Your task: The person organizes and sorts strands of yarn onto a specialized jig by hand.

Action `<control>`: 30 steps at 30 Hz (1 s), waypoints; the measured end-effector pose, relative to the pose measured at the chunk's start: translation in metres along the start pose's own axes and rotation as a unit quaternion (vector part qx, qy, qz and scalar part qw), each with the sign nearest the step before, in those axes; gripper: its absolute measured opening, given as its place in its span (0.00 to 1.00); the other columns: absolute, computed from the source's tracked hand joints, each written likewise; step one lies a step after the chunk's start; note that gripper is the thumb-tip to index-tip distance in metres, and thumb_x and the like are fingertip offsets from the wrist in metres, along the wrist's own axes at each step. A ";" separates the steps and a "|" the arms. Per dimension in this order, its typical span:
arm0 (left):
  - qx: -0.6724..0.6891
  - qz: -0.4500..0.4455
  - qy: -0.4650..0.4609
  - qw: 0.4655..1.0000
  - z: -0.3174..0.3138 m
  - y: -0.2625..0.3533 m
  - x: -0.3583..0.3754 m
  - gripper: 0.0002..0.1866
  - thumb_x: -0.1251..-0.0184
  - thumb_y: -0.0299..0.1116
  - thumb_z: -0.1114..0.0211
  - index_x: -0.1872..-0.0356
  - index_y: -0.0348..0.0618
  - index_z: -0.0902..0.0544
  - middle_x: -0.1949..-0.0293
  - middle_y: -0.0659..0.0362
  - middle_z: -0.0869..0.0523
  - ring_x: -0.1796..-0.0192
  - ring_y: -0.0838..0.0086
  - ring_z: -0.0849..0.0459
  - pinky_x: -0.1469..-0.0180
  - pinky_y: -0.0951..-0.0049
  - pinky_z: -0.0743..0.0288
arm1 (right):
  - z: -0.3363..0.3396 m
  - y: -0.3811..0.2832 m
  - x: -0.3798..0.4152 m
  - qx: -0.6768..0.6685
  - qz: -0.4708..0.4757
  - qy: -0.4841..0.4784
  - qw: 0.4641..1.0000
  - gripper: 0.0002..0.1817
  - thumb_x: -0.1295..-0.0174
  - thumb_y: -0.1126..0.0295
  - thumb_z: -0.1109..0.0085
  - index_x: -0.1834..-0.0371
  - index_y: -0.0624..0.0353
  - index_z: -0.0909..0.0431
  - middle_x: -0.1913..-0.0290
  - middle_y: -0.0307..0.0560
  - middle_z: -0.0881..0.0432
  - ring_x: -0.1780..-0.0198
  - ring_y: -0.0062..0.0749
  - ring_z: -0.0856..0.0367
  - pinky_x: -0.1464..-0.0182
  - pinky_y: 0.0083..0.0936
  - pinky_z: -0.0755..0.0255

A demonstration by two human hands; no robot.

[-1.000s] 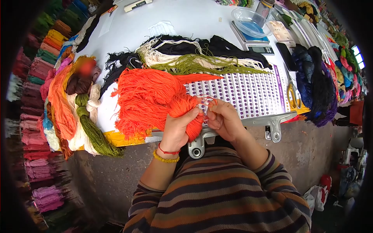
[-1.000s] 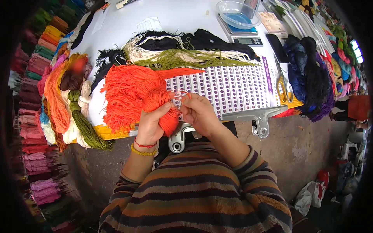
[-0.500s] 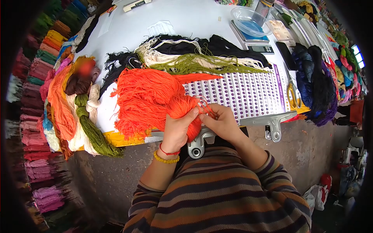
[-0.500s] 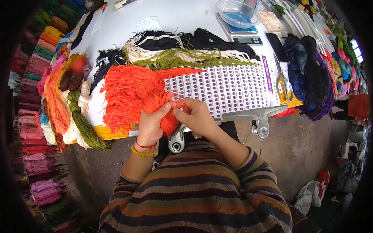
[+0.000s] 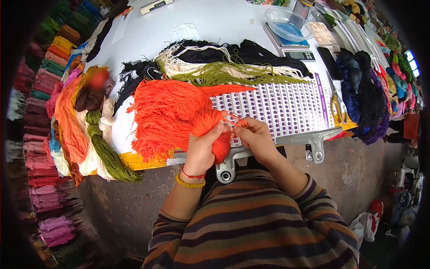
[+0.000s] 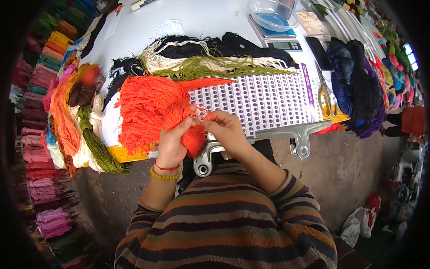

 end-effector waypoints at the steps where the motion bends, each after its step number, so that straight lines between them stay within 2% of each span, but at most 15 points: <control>1: 0.000 0.000 0.000 1.000 0.000 0.001 0.000 0.13 0.40 0.21 0.44 0.53 0.33 0.26 0.60 0.56 0.20 0.60 0.75 0.21 0.54 0.74 0.27 | 0.002 0.001 -0.001 0.000 0.000 0.000 1.000 0.03 0.44 0.75 0.47 0.70 0.62 0.25 0.79 0.33 0.28 0.80 0.11 0.36 0.78 0.12 0.44; 7: 0.098 0.064 -0.072 0.990 -0.008 -0.004 -0.002 0.15 0.39 0.24 0.45 0.50 0.32 0.28 0.69 0.61 0.22 0.69 0.79 0.26 0.61 0.76 0.28 | -0.003 0.008 0.000 -0.195 -0.124 -0.063 0.971 0.06 0.43 0.71 0.46 0.72 0.62 0.26 0.80 0.33 0.27 0.82 0.11 0.39 0.80 0.12 0.47; 9: 0.077 0.072 -0.083 0.991 -0.012 -0.002 0.000 0.16 0.40 0.25 0.44 0.51 0.31 0.27 0.74 0.64 0.26 0.75 0.81 0.30 0.66 0.77 0.29 | -0.007 -0.006 0.001 -0.008 -0.111 -0.119 0.987 0.03 0.44 0.72 0.45 0.70 0.60 0.27 0.81 0.33 0.30 0.83 0.13 0.37 0.81 0.13 0.46; 10: 0.049 0.096 -0.082 0.991 -0.009 -0.003 0.001 0.15 0.40 0.25 0.44 0.51 0.32 0.27 0.75 0.64 0.26 0.76 0.82 0.30 0.68 0.77 0.30 | -0.003 -0.016 -0.006 0.123 0.026 -0.097 0.987 0.03 0.47 0.74 0.44 0.72 0.61 0.27 0.81 0.33 0.30 0.84 0.13 0.37 0.81 0.14 0.44; 12: -0.008 0.146 -0.098 0.984 0.001 -0.006 0.000 0.12 0.39 0.27 0.44 0.56 0.33 0.24 0.79 0.66 0.27 0.80 0.83 0.33 0.73 0.78 0.31 | 0.001 -0.061 -0.005 0.450 0.225 -0.010 0.864 0.04 0.51 0.77 0.42 0.73 0.61 0.27 0.80 0.35 0.27 0.83 0.12 0.36 0.81 0.14 0.42; 13: 0.017 0.169 -0.130 0.977 0.005 -0.009 -0.002 0.11 0.39 0.28 0.44 0.58 0.34 0.24 0.80 0.66 0.29 0.81 0.84 0.33 0.74 0.78 0.32 | 0.003 -0.071 -0.009 0.480 0.261 0.017 0.837 0.05 0.53 0.77 0.42 0.76 0.62 0.29 0.75 0.40 0.24 0.83 0.11 0.38 0.81 0.14 0.42; 15: 0.085 0.229 -0.159 0.956 0.018 -0.021 -0.007 0.09 0.37 0.34 0.45 0.64 0.39 0.23 0.83 0.69 0.35 0.84 0.84 0.37 0.75 0.79 0.34 | -0.004 -0.082 -0.017 0.371 0.333 0.030 0.866 0.06 0.54 0.78 0.42 0.78 0.63 0.31 0.69 0.44 0.22 0.84 0.12 0.39 0.81 0.14 0.43; 16: 0.137 0.214 -0.154 0.955 0.018 -0.022 -0.013 0.09 0.36 0.36 0.46 0.66 0.41 0.24 0.83 0.70 0.36 0.84 0.84 0.39 0.75 0.79 0.35 | -0.014 -0.079 -0.019 0.268 0.302 -0.007 0.915 0.06 0.55 0.81 0.46 0.80 0.62 0.34 0.65 0.46 0.22 0.85 0.14 0.39 0.82 0.13 0.43; 17: 0.189 0.197 -0.149 0.950 0.019 -0.020 -0.019 0.09 0.35 0.37 0.47 0.67 0.43 0.24 0.84 0.70 0.38 0.85 0.84 0.40 0.75 0.79 0.36 | -0.018 -0.063 -0.030 0.089 0.176 -0.060 0.978 0.05 0.54 0.81 0.47 0.79 0.61 0.33 0.64 0.46 0.22 0.85 0.14 0.39 0.83 0.12 0.44; 18: 0.212 0.144 -0.113 0.960 0.029 -0.010 -0.028 0.09 0.35 0.38 0.47 0.70 0.46 0.26 0.84 0.71 0.39 0.85 0.85 0.41 0.77 0.83 0.39 | -0.026 -0.047 -0.035 -0.094 0.041 -0.111 0.989 0.05 0.54 0.81 0.49 0.78 0.60 0.33 0.64 0.47 0.22 0.84 0.15 0.38 0.83 0.12 0.44; 19: 0.281 0.080 -0.126 0.948 0.033 0.008 -0.038 0.10 0.34 0.38 0.49 0.71 0.44 0.28 0.85 0.71 0.39 0.86 0.87 0.42 0.80 0.86 0.41 | -0.026 -0.041 -0.044 -0.260 0.009 -0.142 0.955 0.04 0.51 0.78 0.48 0.78 0.56 0.31 0.71 0.46 0.23 0.87 0.17 0.39 0.85 0.14 0.44; 21: 0.393 0.026 -0.090 0.915 0.059 0.046 -0.053 0.11 0.32 0.35 0.53 0.71 0.41 0.29 0.86 0.70 0.39 0.87 0.87 0.42 0.84 0.87 0.42 | 0.003 -0.045 -0.056 -0.420 -0.037 -0.105 0.901 0.03 0.50 0.74 0.48 0.78 0.55 0.30 0.75 0.43 0.24 0.88 0.18 0.40 0.85 0.14 0.44; 23: 0.251 -0.114 0.037 0.961 0.117 0.088 -0.062 0.09 0.32 0.32 0.53 0.70 0.41 0.29 0.87 0.71 0.40 0.86 0.87 0.41 0.79 0.84 0.36 | 0.052 -0.047 -0.068 -0.384 -0.063 -0.006 0.921 0.04 0.47 0.73 0.52 0.77 0.56 0.29 0.78 0.36 0.30 0.85 0.15 0.39 0.85 0.11 0.44; 28: -0.035 -0.174 0.246 0.953 0.232 0.175 -0.066 0.12 0.32 0.35 0.52 0.72 0.40 0.26 0.86 0.71 0.43 0.83 0.84 0.43 0.75 0.83 0.39 | 0.191 -0.072 -0.070 -0.221 -0.022 0.004 0.975 0.08 0.39 0.71 0.54 0.76 0.57 0.30 0.79 0.35 0.28 0.79 0.16 0.30 0.76 0.14 0.32; 30: -0.096 -0.178 0.254 0.946 0.254 0.214 -0.069 0.12 0.32 0.36 0.52 0.69 0.41 0.25 0.86 0.71 0.44 0.82 0.84 0.44 0.76 0.82 0.40 | 0.241 -0.101 -0.054 -0.165 0.026 0.144 0.975 0.08 0.39 0.71 0.54 0.76 0.55 0.29 0.80 0.35 0.26 0.80 0.16 0.29 0.79 0.10 0.33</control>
Point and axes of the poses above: each hand's wrist, its own x-axis away from the middle knuckle, its own z-axis out of the back of the hand, y = z × x, the point moved 7 cm from there along -x, towards the middle knuckle
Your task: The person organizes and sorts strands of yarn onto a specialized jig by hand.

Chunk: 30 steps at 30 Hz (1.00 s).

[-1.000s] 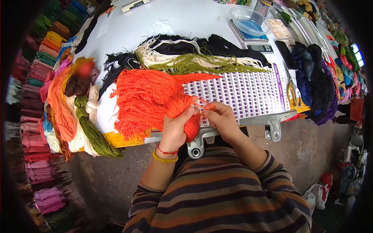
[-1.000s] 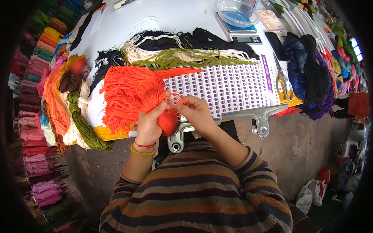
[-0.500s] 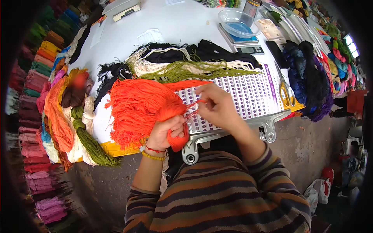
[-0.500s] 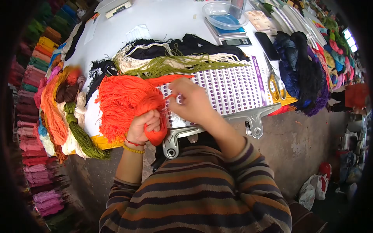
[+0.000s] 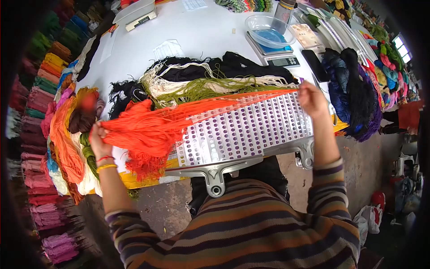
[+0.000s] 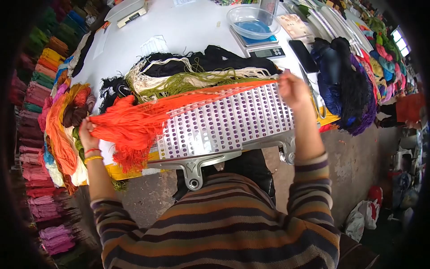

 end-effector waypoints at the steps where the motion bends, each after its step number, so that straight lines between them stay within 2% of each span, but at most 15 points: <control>1: -0.029 -0.019 -0.001 0.999 0.009 0.016 -0.013 0.12 0.32 0.37 0.51 0.68 0.42 0.23 0.86 0.71 0.40 0.81 0.82 0.40 0.74 0.82 0.38 | 0.028 -0.026 -0.004 0.024 0.019 0.032 0.999 0.08 0.39 0.71 0.55 0.75 0.56 0.29 0.80 0.36 0.26 0.79 0.17 0.27 0.77 0.12 0.32; 3: -0.085 -0.085 -0.003 0.993 0.046 0.057 -0.050 0.11 0.36 0.40 0.45 0.65 0.42 0.23 0.81 0.68 0.30 0.76 0.80 0.29 0.69 0.80 0.32 | 0.067 -0.097 0.004 0.047 0.154 0.022 0.987 0.08 0.40 0.72 0.53 0.76 0.58 0.28 0.79 0.39 0.25 0.78 0.24 0.26 0.72 0.18 0.27; 4: -0.093 -0.102 0.076 0.987 0.058 0.084 -0.051 0.12 0.37 0.40 0.45 0.62 0.42 0.23 0.76 0.66 0.28 0.74 0.79 0.28 0.66 0.77 0.30 | 0.092 -0.137 0.021 0.012 0.245 0.099 0.964 0.08 0.40 0.72 0.53 0.76 0.59 0.27 0.76 0.43 0.24 0.76 0.28 0.25 0.68 0.20 0.27; 6: -0.133 -0.133 0.182 0.965 0.086 0.140 -0.064 0.14 0.37 0.41 0.44 0.61 0.41 0.23 0.73 0.65 0.28 0.73 0.78 0.28 0.65 0.76 0.30 | 0.194 -0.240 0.045 0.066 0.410 0.193 0.889 0.08 0.41 0.72 0.54 0.75 0.62 0.28 0.74 0.46 0.25 0.68 0.34 0.25 0.63 0.25 0.27; 7: -0.132 -0.181 0.168 0.960 0.110 0.172 -0.083 0.12 0.36 0.39 0.45 0.62 0.40 0.23 0.77 0.66 0.30 0.73 0.79 0.29 0.67 0.77 0.30 | 0.227 -0.285 0.069 -0.066 0.499 0.271 0.821 0.08 0.42 0.72 0.56 0.74 0.63 0.28 0.73 0.46 0.26 0.68 0.34 0.25 0.65 0.25 0.29; 9: -0.102 -0.156 0.050 0.981 0.088 0.190 -0.084 0.10 0.37 0.37 0.45 0.65 0.41 0.23 0.81 0.68 0.33 0.76 0.82 0.30 0.73 0.81 0.33 | 0.162 -0.312 0.122 0.024 0.547 0.350 0.760 0.09 0.41 0.72 0.57 0.71 0.65 0.28 0.72 0.46 0.26 0.68 0.30 0.26 0.66 0.22 0.31; 11: -0.087 -0.126 -0.001 0.988 0.010 0.160 -0.029 0.09 0.37 0.37 0.44 0.66 0.42 0.23 0.83 0.69 0.33 0.78 0.82 0.32 0.75 0.82 0.34 | 0.117 -0.312 0.114 0.306 0.578 0.244 0.716 0.10 0.41 0.70 0.55 0.69 0.65 0.26 0.71 0.43 0.26 0.68 0.26 0.27 0.65 0.20 0.32; 13: -0.080 0.002 -0.079 0.994 -0.150 0.074 0.077 0.05 0.41 0.32 0.42 0.68 0.41 0.25 0.82 0.68 0.33 0.80 0.82 0.33 0.76 0.84 0.35 | 0.020 -0.217 0.087 0.212 0.500 0.230 0.807 0.12 0.40 0.67 0.53 0.71 0.64 0.23 0.72 0.43 0.24 0.69 0.23 0.26 0.67 0.20 0.32; 14: 0.053 0.099 -0.216 0.970 -0.182 0.028 0.094 0.07 0.43 0.30 0.42 0.65 0.38 0.25 0.81 0.66 0.31 0.76 0.81 0.28 0.73 0.82 0.32 | -0.014 -0.177 0.073 0.393 0.449 0.228 0.769 0.12 0.40 0.65 0.52 0.69 0.63 0.24 0.73 0.42 0.23 0.72 0.23 0.25 0.68 0.20 0.32; 15: 0.028 0.137 -0.228 0.964 -0.214 -0.010 0.127 0.10 0.43 0.29 0.42 0.61 0.36 0.26 0.77 0.63 0.26 0.72 0.78 0.25 0.70 0.79 0.30 | -0.036 -0.132 0.052 0.492 0.404 0.163 0.754 0.11 0.40 0.64 0.50 0.68 0.61 0.24 0.75 0.40 0.24 0.74 0.22 0.26 0.69 0.19 0.32; 18: 0.046 0.270 -0.300 0.914 -0.274 -0.118 0.182 0.09 0.40 0.34 0.41 0.62 0.40 0.23 0.73 0.62 0.21 0.70 0.78 0.24 0.68 0.79 0.30 | -0.069 0.012 0.005 0.412 0.198 -0.023 0.889 0.06 0.40 0.67 0.47 0.69 0.58 0.25 0.77 0.33 0.26 0.77 0.15 0.29 0.75 0.13 0.35; 20: 0.020 0.343 -0.326 0.881 -0.297 -0.171 0.201 0.10 0.41 0.36 0.40 0.62 0.43 0.22 0.73 0.64 0.21 0.70 0.81 0.25 0.70 0.81 0.32 | -0.085 0.059 -0.003 0.477 0.166 -0.075 0.860 0.07 0.42 0.70 0.46 0.70 0.62 0.25 0.78 0.40 0.24 0.78 0.17 0.28 0.75 0.17 0.32; 21: 0.006 0.368 -0.325 0.871 -0.305 -0.186 0.206 0.09 0.40 0.37 0.41 0.63 0.43 0.22 0.73 0.63 0.21 0.71 0.81 0.24 0.71 0.81 0.32 | -0.090 0.070 -0.005 0.528 0.199 -0.095 0.820 0.07 0.44 0.70 0.46 0.70 0.63 0.25 0.76 0.49 0.22 0.77 0.29 0.23 0.73 0.24 0.30; 24: -0.028 0.400 -0.328 0.856 -0.311 -0.219 0.200 0.10 0.38 0.38 0.42 0.66 0.41 0.24 0.74 0.60 0.20 0.75 0.79 0.24 0.74 0.81 0.32 | -0.097 0.082 -0.005 0.635 0.232 -0.115 0.728 0.07 0.45 0.70 0.49 0.69 0.63 0.25 0.70 0.57 0.22 0.67 0.51 0.23 0.65 0.36 0.29; 30: -0.069 0.389 -0.328 0.858 -0.318 -0.229 0.200 0.10 0.39 0.37 0.42 0.71 0.40 0.24 0.76 0.60 0.21 0.77 0.79 0.24 0.76 0.82 0.33 | -0.099 0.089 -0.003 0.671 0.255 -0.121 0.686 0.08 0.44 0.69 0.50 0.69 0.62 0.24 0.71 0.57 0.22 0.66 0.51 0.23 0.64 0.40 0.30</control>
Point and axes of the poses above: each hand's wrist, its own x-axis away from the middle knuckle, its own z-axis out of the back of the hand, y = z × x, the point moved 7 cm from there along -x, towards the middle knuckle
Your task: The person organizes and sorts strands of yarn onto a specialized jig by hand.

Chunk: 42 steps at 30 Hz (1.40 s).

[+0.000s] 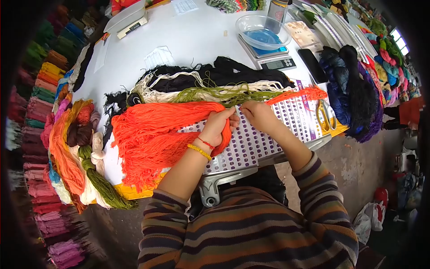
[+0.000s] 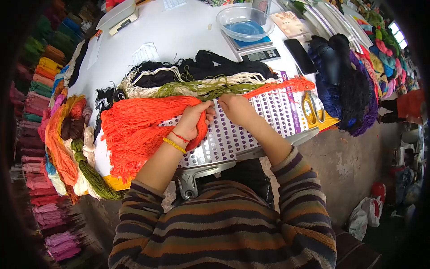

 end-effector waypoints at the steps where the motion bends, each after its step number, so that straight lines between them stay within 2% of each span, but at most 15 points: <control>1: -0.001 0.000 0.016 1.000 0.002 0.000 -0.002 0.09 0.40 0.35 0.42 0.73 0.40 0.24 0.77 0.61 0.21 0.78 0.79 0.25 0.77 0.82 0.34 | -0.001 0.001 0.000 0.000 -0.001 0.001 1.000 0.08 0.44 0.69 0.50 0.69 0.62 0.24 0.71 0.57 0.22 0.66 0.51 0.23 0.64 0.40 0.30; 4: -0.044 -0.015 0.020 0.999 -0.006 0.008 -0.005 0.07 0.44 0.31 0.44 0.78 0.40 0.24 0.79 0.61 0.23 0.79 0.78 0.26 0.78 0.81 0.35 | 0.000 -0.003 -0.001 0.020 0.014 0.018 1.000 0.08 0.43 0.69 0.51 0.70 0.62 0.24 0.72 0.57 0.22 0.67 0.52 0.23 0.65 0.40 0.30; 6: -0.090 -0.016 0.026 0.995 -0.009 0.009 -0.009 0.04 0.44 0.27 0.44 0.75 0.39 0.24 0.77 0.62 0.23 0.78 0.79 0.27 0.76 0.81 0.33 | 0.002 -0.008 -0.001 0.086 0.022 -0.003 0.996 0.05 0.45 0.72 0.52 0.70 0.62 0.28 0.74 0.57 0.22 0.70 0.51 0.23 0.67 0.40 0.29; 8: -0.142 -0.150 0.024 0.978 -0.016 0.022 -0.014 0.02 0.46 0.24 0.46 0.75 0.38 0.24 0.75 0.61 0.23 0.77 0.77 0.25 0.72 0.79 0.31 | 0.001 -0.012 -0.001 0.124 0.007 -0.021 0.992 0.05 0.44 0.71 0.52 0.69 0.62 0.30 0.76 0.56 0.22 0.72 0.51 0.22 0.69 0.40 0.29; 16: -0.148 -0.100 0.006 0.984 -0.015 0.016 -0.020 0.04 0.47 0.23 0.43 0.69 0.35 0.22 0.74 0.60 0.22 0.73 0.78 0.25 0.69 0.80 0.32 | -0.006 -0.023 0.005 0.228 0.016 -0.009 0.973 0.08 0.46 0.70 0.51 0.67 0.59 0.37 0.80 0.49 0.22 0.78 0.43 0.21 0.77 0.35 0.29; 20: -0.172 -0.084 -0.022 0.981 -0.014 0.014 -0.022 0.04 0.46 0.23 0.43 0.69 0.36 0.21 0.73 0.60 0.21 0.73 0.78 0.25 0.69 0.81 0.33 | -0.005 -0.025 0.004 0.215 0.012 -0.013 0.976 0.08 0.45 0.68 0.51 0.68 0.59 0.36 0.80 0.51 0.23 0.78 0.45 0.22 0.77 0.37 0.29; 24: -0.195 -0.089 -0.014 0.977 -0.014 0.015 -0.022 0.04 0.45 0.23 0.44 0.70 0.36 0.21 0.74 0.61 0.21 0.73 0.79 0.26 0.69 0.81 0.34 | -0.007 -0.006 -0.004 0.159 -0.077 -0.031 0.984 0.10 0.48 0.68 0.47 0.69 0.64 0.32 0.77 0.56 0.21 0.72 0.48 0.21 0.69 0.39 0.27; 26: -0.219 -0.081 -0.010 0.972 -0.013 0.011 -0.025 0.05 0.44 0.23 0.44 0.70 0.36 0.21 0.75 0.62 0.22 0.73 0.79 0.26 0.69 0.81 0.34 | 0.000 0.004 -0.006 -0.021 -0.078 0.046 0.996 0.10 0.47 0.68 0.49 0.66 0.63 0.28 0.75 0.58 0.21 0.70 0.51 0.21 0.65 0.41 0.28; 27: -0.219 -0.104 -0.004 0.970 -0.013 0.012 -0.024 0.05 0.44 0.25 0.44 0.70 0.36 0.21 0.76 0.62 0.21 0.74 0.78 0.25 0.69 0.80 0.33 | 0.002 0.002 -0.004 -0.026 -0.137 0.000 0.990 0.11 0.47 0.68 0.51 0.63 0.61 0.26 0.73 0.57 0.20 0.66 0.51 0.21 0.63 0.40 0.29; 29: -0.218 -0.129 0.003 0.967 -0.013 0.017 -0.022 0.06 0.44 0.26 0.44 0.71 0.35 0.21 0.78 0.62 0.21 0.74 0.78 0.24 0.69 0.79 0.32 | 0.010 -0.009 0.000 0.006 -0.148 -0.003 0.989 0.11 0.47 0.67 0.50 0.63 0.60 0.27 0.71 0.56 0.20 0.66 0.50 0.21 0.63 0.39 0.28; 31: -0.491 -0.118 0.092 0.858 -0.002 0.028 -0.018 0.08 0.45 0.30 0.44 0.71 0.34 0.21 0.80 0.59 0.20 0.76 0.76 0.22 0.71 0.78 0.29 | 0.007 -0.007 0.005 0.038 -0.162 -0.009 0.986 0.11 0.47 0.67 0.50 0.63 0.60 0.27 0.69 0.55 0.20 0.65 0.50 0.21 0.63 0.38 0.28; 32: -0.634 -0.219 0.054 0.740 0.005 0.029 -0.027 0.10 0.47 0.31 0.44 0.71 0.32 0.22 0.81 0.57 0.20 0.77 0.75 0.20 0.73 0.77 0.27 | 0.000 -0.002 0.007 0.053 -0.145 -0.004 0.988 0.11 0.48 0.66 0.49 0.63 0.59 0.28 0.67 0.53 0.20 0.65 0.49 0.21 0.62 0.38 0.28; 34: -0.438 -0.117 0.122 0.883 0.028 0.038 -0.014 0.09 0.47 0.29 0.45 0.71 0.32 0.21 0.80 0.57 0.20 0.78 0.75 0.21 0.74 0.77 0.27 | -0.003 0.003 0.008 0.067 -0.130 0.007 0.989 0.11 0.48 0.66 0.48 0.62 0.57 0.29 0.63 0.50 0.22 0.65 0.47 0.21 0.63 0.37 0.27; 35: -0.328 -0.139 0.094 0.930 0.024 0.043 -0.005 0.08 0.49 0.26 0.44 0.70 0.32 0.21 0.80 0.57 0.20 0.78 0.76 0.22 0.75 0.78 0.28 | -0.004 0.004 0.008 0.067 -0.129 0.008 0.989 0.11 0.48 0.66 0.48 0.62 0.57 0.29 0.63 0.50 0.22 0.65 0.47 0.21 0.63 0.37 0.27; 42: -0.290 -0.142 0.045 0.945 0.020 0.043 0.001 0.07 0.50 0.25 0.37 0.69 0.34 0.20 0.80 0.60 0.21 0.79 0.80 0.25 0.76 0.79 0.30 | -0.007 0.001 0.013 0.103 -0.115 0.064 0.986 0.09 0.47 0.66 0.46 0.64 0.55 0.29 0.66 0.49 0.22 0.68 0.46 0.21 0.67 0.37 0.27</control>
Point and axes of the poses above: each hand's wrist, its own x-axis away from the middle knuckle, its own z-axis out of the back of the hand, y = z × x, the point moved 7 cm from there along -x, towards the middle knuckle
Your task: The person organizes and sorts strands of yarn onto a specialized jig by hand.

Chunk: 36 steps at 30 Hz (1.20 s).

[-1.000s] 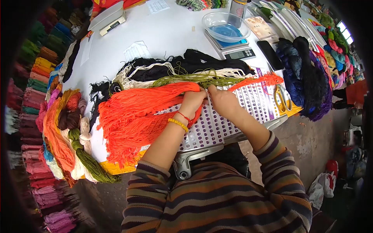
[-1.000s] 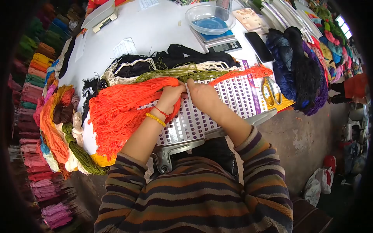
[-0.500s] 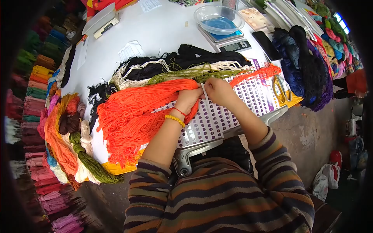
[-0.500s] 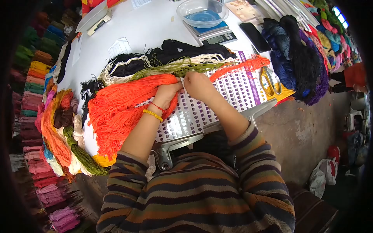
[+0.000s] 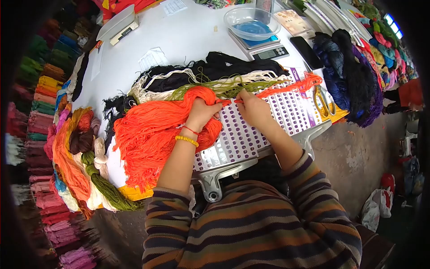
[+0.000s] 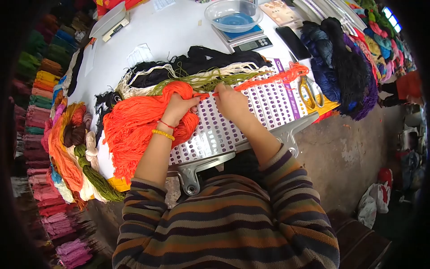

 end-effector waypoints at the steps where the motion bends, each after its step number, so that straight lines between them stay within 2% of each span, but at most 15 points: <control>1: 0.000 0.000 0.000 1.000 -0.002 -0.001 0.000 0.07 0.50 0.25 0.37 0.69 0.34 0.20 0.80 0.60 0.21 0.79 0.80 0.25 0.76 0.79 0.30 | 0.001 -0.001 0.000 0.001 -0.002 0.006 1.000 0.09 0.47 0.65 0.46 0.64 0.55 0.29 0.66 0.49 0.22 0.68 0.45 0.21 0.67 0.36 0.27; 5: 0.007 -0.010 0.046 0.999 -0.007 -0.001 0.011 0.07 0.49 0.28 0.34 0.73 0.34 0.20 0.78 0.60 0.20 0.80 0.80 0.25 0.78 0.79 0.32 | 0.003 -0.001 0.006 -0.019 -0.001 0.037 0.999 0.09 0.46 0.65 0.46 0.65 0.56 0.28 0.66 0.48 0.22 0.69 0.44 0.21 0.68 0.35 0.27; 7: 0.213 -0.007 -0.017 0.977 -0.022 0.015 0.030 0.05 0.45 0.29 0.37 0.70 0.37 0.19 0.78 0.63 0.22 0.78 0.82 0.28 0.76 0.83 0.35 | 0.007 0.000 0.010 -0.048 0.007 0.089 0.995 0.08 0.45 0.65 0.46 0.66 0.57 0.28 0.67 0.48 0.22 0.70 0.45 0.22 0.68 0.35 0.28; 9: 0.254 0.026 -0.073 0.964 -0.025 -0.004 0.030 0.09 0.40 0.34 0.40 0.63 0.39 0.20 0.75 0.63 0.23 0.76 0.82 0.30 0.75 0.84 0.37 | 0.006 0.002 0.012 -0.040 0.008 0.097 0.994 0.08 0.45 0.65 0.47 0.67 0.57 0.27 0.67 0.49 0.22 0.70 0.45 0.22 0.68 0.35 0.28; 11: 0.411 0.049 -0.180 0.892 -0.037 -0.010 0.035 0.17 0.37 0.40 0.44 0.52 0.42 0.25 0.71 0.62 0.22 0.75 0.83 0.31 0.75 0.85 0.38 | 0.006 0.003 0.013 -0.043 0.019 0.107 0.993 0.07 0.44 0.66 0.48 0.68 0.58 0.27 0.69 0.50 0.23 0.70 0.46 0.23 0.69 0.36 0.29; 14: 0.297 0.087 -0.088 0.947 -0.046 0.001 0.039 0.21 0.37 0.43 0.44 0.47 0.43 0.27 0.71 0.62 0.20 0.78 0.82 0.28 0.75 0.84 0.36 | 0.011 0.010 0.014 -0.169 0.013 0.154 0.973 0.07 0.43 0.67 0.48 0.67 0.59 0.27 0.69 0.51 0.24 0.69 0.47 0.23 0.69 0.37 0.30; 15: 0.271 0.089 -0.055 0.957 -0.050 -0.003 0.036 0.18 0.36 0.42 0.44 0.51 0.42 0.25 0.72 0.62 0.20 0.76 0.81 0.26 0.74 0.83 0.36 | 0.014 0.007 0.016 -0.189 0.034 0.159 0.968 0.07 0.42 0.68 0.48 0.66 0.58 0.27 0.69 0.51 0.26 0.70 0.47 0.24 0.70 0.37 0.30; 18: 0.265 0.056 -0.087 0.959 -0.058 -0.003 0.029 0.18 0.37 0.42 0.44 0.51 0.43 0.24 0.73 0.64 0.21 0.73 0.83 0.24 0.76 0.87 0.37 | 0.014 -0.022 0.027 -0.101 0.169 0.112 0.974 0.08 0.44 0.67 0.47 0.63 0.55 0.29 0.68 0.49 0.28 0.70 0.47 0.24 0.73 0.36 0.30; 20: 0.263 0.037 -0.020 0.964 -0.047 -0.011 0.028 0.11 0.39 0.38 0.41 0.61 0.42 0.20 0.75 0.64 0.21 0.77 0.85 0.28 0.78 0.86 0.39 | 0.004 -0.014 0.021 -0.060 0.125 0.073 0.988 0.11 0.46 0.65 0.45 0.61 0.55 0.29 0.66 0.49 0.28 0.70 0.47 0.24 0.74 0.35 0.29; 24: 0.364 0.038 0.112 0.924 0.001 -0.040 0.030 0.07 0.40 0.35 0.43 0.71 0.44 0.21 0.78 0.67 0.25 0.80 0.85 0.33 0.78 0.85 0.41 | 0.006 -0.020 0.018 0.013 0.056 0.031 0.998 0.21 0.51 0.62 0.43 0.54 0.58 0.32 0.60 0.49 0.27 0.67 0.45 0.23 0.66 0.34 0.27; 25: 0.336 0.032 0.077 0.938 0.016 -0.038 0.034 0.05 0.44 0.31 0.44 0.77 0.47 0.26 0.81 0.68 0.28 0.82 0.85 0.37 0.79 0.84 0.43 | 0.003 -0.019 0.018 0.007 0.055 0.021 0.998 0.23 0.50 0.62 0.44 0.51 0.58 0.34 0.59 0.50 0.28 0.67 0.46 0.23 0.65 0.36 0.27; 27: 0.445 0.075 0.075 0.889 0.041 -0.043 0.054 0.06 0.49 0.27 0.47 0.81 0.48 0.33 0.83 0.68 0.34 0.83 0.84 0.41 0.79 0.84 0.47 | 0.003 -0.018 0.017 0.010 0.062 0.028 0.998 0.24 0.50 0.62 0.44 0.50 0.58 0.34 0.58 0.50 0.27 0.66 0.45 0.23 0.65 0.35 0.27; 30: 0.386 -0.008 0.167 0.907 0.118 -0.053 0.082 0.07 0.47 0.27 0.48 0.82 0.48 0.34 0.83 0.67 0.35 0.82 0.82 0.41 0.79 0.84 0.47 | 0.002 -0.016 0.015 0.005 0.048 0.030 0.998 0.25 0.50 0.62 0.45 0.48 0.57 0.34 0.56 0.50 0.27 0.64 0.45 0.22 0.63 0.35 0.27; 34: 0.316 -0.008 0.320 0.893 0.227 -0.065 0.129 0.08 0.47 0.27 0.53 0.83 0.51 0.37 0.85 0.68 0.38 0.83 0.82 0.44 0.81 0.82 0.51 | 0.004 -0.019 0.016 0.013 0.065 0.052 0.996 0.24 0.50 0.61 0.44 0.50 0.56 0.33 0.58 0.49 0.27 0.67 0.43 0.22 0.66 0.34 0.26; 36: 0.263 -0.042 0.387 0.883 0.315 -0.074 0.149 0.08 0.47 0.27 0.52 0.83 0.50 0.36 0.85 0.67 0.38 0.83 0.81 0.42 0.80 0.79 0.43 | 0.003 -0.019 0.016 0.018 0.059 0.042 0.997 0.23 0.50 0.61 0.44 0.50 0.56 0.33 0.57 0.49 0.27 0.67 0.43 0.22 0.65 0.34 0.26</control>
Point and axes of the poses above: each hand's wrist, its own x-axis away from the middle knuckle, its own z-axis out of the back of the hand, y = z × x, the point moved 7 cm from there along -x, towards the middle knuckle
